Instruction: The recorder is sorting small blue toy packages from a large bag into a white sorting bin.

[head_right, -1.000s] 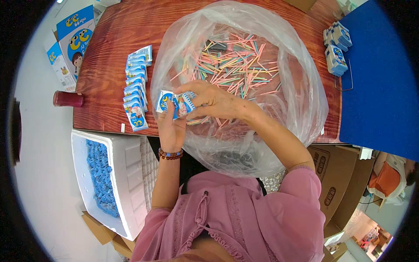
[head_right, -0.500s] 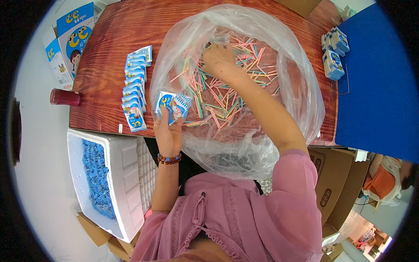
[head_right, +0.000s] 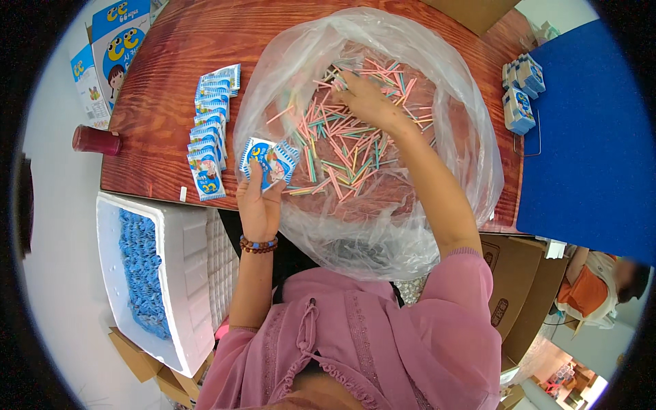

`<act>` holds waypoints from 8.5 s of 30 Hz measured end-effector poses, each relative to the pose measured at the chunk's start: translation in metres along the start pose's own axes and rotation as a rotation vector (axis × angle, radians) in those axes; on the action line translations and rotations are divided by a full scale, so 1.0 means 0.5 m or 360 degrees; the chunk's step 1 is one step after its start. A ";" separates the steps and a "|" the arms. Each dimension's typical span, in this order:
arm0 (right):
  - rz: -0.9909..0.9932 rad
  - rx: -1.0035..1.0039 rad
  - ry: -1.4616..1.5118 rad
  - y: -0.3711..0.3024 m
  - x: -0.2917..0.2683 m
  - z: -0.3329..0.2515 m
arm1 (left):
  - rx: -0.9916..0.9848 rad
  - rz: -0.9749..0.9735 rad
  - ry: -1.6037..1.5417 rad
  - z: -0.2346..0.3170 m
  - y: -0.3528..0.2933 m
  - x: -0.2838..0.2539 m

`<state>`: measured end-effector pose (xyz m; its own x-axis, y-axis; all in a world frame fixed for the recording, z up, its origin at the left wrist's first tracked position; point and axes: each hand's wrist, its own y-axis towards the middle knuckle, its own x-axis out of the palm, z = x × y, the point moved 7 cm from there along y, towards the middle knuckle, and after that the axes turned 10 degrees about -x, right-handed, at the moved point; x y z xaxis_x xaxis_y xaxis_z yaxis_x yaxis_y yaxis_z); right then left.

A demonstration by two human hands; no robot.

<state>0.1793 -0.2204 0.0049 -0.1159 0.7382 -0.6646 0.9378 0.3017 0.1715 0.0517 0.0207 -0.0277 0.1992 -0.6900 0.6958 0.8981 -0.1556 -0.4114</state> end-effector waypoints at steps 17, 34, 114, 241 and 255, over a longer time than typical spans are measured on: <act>0.0288 -0.0056 -0.0235 -0.096 0.055 -0.006 | 0.0010 -0.0023 -0.0016 -0.012 -0.004 0.018; 0.1188 -0.0331 0.2016 -0.132 -0.007 -0.228 | -0.0074 -0.0071 -0.0045 -0.045 0.017 0.087; -0.0200 -0.0408 0.0206 0.105 0.344 -0.327 | 0.1191 0.1247 0.2307 0.221 -0.076 -0.163; -0.0354 -0.0506 -0.1212 -0.076 -0.030 0.020 | 0.0046 0.0006 0.0055 0.006 -0.005 -0.032; -0.0152 0.0088 -0.0066 -0.076 -0.080 0.027 | 0.0030 0.0003 0.0009 0.007 -0.010 -0.034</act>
<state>0.1528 -0.2697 0.0151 -0.1931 0.6815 -0.7059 0.9398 0.3351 0.0664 0.0451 0.0357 -0.0353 0.1990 -0.6942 0.6917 0.9049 -0.1408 -0.4016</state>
